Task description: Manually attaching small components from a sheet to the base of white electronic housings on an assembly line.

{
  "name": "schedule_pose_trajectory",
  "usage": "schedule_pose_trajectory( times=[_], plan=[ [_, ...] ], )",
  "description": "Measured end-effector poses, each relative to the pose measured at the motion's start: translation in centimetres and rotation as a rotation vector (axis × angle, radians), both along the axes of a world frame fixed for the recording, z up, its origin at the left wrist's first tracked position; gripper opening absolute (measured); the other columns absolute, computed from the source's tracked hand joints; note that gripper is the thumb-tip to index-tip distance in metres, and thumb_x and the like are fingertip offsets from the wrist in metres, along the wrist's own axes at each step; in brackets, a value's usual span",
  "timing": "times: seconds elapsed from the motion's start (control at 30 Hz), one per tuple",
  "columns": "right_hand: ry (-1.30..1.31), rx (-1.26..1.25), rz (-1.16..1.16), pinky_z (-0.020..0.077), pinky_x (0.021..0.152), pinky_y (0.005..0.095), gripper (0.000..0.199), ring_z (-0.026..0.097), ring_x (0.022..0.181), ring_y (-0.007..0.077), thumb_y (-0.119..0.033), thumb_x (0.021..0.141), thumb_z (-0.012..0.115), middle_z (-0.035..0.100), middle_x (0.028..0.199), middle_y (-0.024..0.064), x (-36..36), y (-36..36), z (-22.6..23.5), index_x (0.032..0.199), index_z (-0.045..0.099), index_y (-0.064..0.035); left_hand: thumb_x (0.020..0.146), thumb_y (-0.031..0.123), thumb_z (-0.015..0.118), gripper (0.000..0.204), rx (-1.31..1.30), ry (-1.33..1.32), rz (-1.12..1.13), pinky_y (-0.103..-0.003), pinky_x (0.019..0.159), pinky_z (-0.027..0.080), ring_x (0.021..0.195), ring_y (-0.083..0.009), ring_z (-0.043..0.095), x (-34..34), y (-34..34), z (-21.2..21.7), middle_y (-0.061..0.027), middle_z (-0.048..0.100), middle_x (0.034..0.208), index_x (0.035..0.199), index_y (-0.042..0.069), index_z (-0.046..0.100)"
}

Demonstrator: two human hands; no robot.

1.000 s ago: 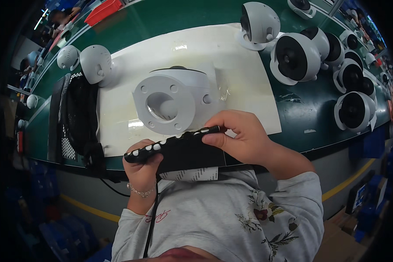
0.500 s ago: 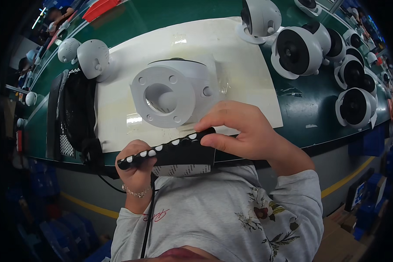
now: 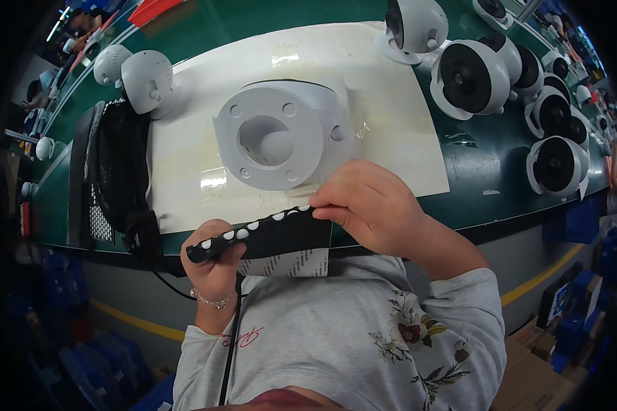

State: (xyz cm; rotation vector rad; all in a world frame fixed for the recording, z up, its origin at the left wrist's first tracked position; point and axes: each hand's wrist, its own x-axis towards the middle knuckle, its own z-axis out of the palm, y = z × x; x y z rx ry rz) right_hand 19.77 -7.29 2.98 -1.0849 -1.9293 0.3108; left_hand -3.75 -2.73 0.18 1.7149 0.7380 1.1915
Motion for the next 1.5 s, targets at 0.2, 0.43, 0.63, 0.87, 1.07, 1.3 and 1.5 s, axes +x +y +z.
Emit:
schedule_pose_trajectory(
  times=[0.2, 0.43, 0.63, 0.87, 1.07, 1.3, 1.5],
  plan=[
    [-0.031, 0.268, -0.049, 0.0462, 0.065, 0.0320, 0.016, 0.058, 0.078, 0.0268, -0.005, 0.070, 0.068, 0.060, 0.085, 0.0114, -0.6, 0.0, -0.6, 0.081, 0.056, -0.0041, 0.057, -0.009, 0.067, 0.019, -0.056, 0.007, 0.016, -0.026, 0.048, 0.039, 0.052, -0.0188, 0.051, -0.6, 0.1, -0.4, -0.0081, 0.053, 0.058, 0.066, 0.000, 0.053],
    [-0.005, 0.161, -0.018, 0.0445, 0.072, 0.0345, 0.057, 0.056, 0.084, 0.0273, 0.001, 0.068, 0.068, 0.058, 0.084, 0.0088, -2.2, -0.1, 0.4, 0.117, 0.040, -0.0129, 0.058, -0.008, 0.067, 0.018, 0.036, 0.038, -0.005, -0.027, 0.049, 0.039, 0.051, -0.0196, 0.052, -0.6, 0.1, 0.0, -0.0091, 0.054, 0.059, 0.068, 0.000, 0.054],
    [0.109, 0.186, 0.102, 0.0442, 0.067, 0.0341, 0.062, 0.055, 0.081, 0.0253, 0.007, 0.070, 0.063, 0.057, 0.086, 0.0076, -3.3, 0.1, 0.4, 0.121, 0.036, -0.0143, 0.058, -0.007, 0.067, 0.017, 0.026, 0.047, -0.017, -0.027, 0.048, 0.040, 0.051, -0.0208, 0.053, -1.0, 0.1, -0.2, -0.0086, 0.054, 0.059, 0.069, 0.001, 0.055],
    [0.051, 0.314, 0.221, 0.0457, 0.059, 0.0315, 0.052, 0.057, 0.067, 0.0201, 0.008, 0.072, 0.059, 0.057, 0.087, 0.0121, -4.5, 1.3, 1.0, 0.118, 0.039, -0.0063, 0.060, -0.008, 0.064, 0.017, 0.108, 0.024, -0.090, -0.024, 0.051, 0.035, 0.056, -0.0132, 0.048, -0.9, 0.4, 0.1, -0.0073, 0.053, 0.064, 0.072, -0.003, 0.053],
    [-0.023, 0.111, 0.181, 0.0466, 0.061, 0.0306, 0.071, 0.054, 0.065, 0.0176, 0.011, 0.072, 0.056, 0.053, 0.088, 0.0110, -2.2, 1.5, 2.3, 0.131, 0.022, -0.0090, 0.061, -0.004, 0.068, 0.017, -0.076, 0.064, -0.016, -0.027, 0.055, 0.045, 0.060, -0.0194, 0.057, -0.5, 1.4, -0.6, -0.0117, 0.060, 0.080, 0.073, 0.000, 0.057],
    [0.309, 0.146, 0.025, 0.0443, 0.077, 0.0266, 0.076, 0.052, 0.083, 0.0158, 0.012, 0.075, 0.052, 0.044, 0.106, 0.0113, 0.4, 4.5, 2.8, 0.136, 0.013, -0.0114, 0.062, -0.006, 0.066, 0.021, 0.164, 0.138, -0.152, -0.027, 0.068, 0.050, 0.078, -0.0199, 0.062, 2.4, 3.0, -0.4, -0.0242, 0.023, 0.137, 0.080, -0.003, 0.056],
    [0.507, 0.019, 0.006, 0.0428, 0.080, 0.0258, 0.070, 0.051, 0.085, 0.0124, 0.010, 0.076, 0.053, 0.045, 0.105, 0.0074, 1.6, 6.4, 3.1, 0.134, 0.019, -0.0085, 0.062, -0.007, 0.066, 0.022, 0.246, 0.122, -0.184, -0.028, 0.070, 0.050, 0.077, -0.0204, 0.063, 4.5, 1.7, -0.4, -0.0261, 0.018, 0.139, 0.080, -0.002, 0.056]
  ],
)
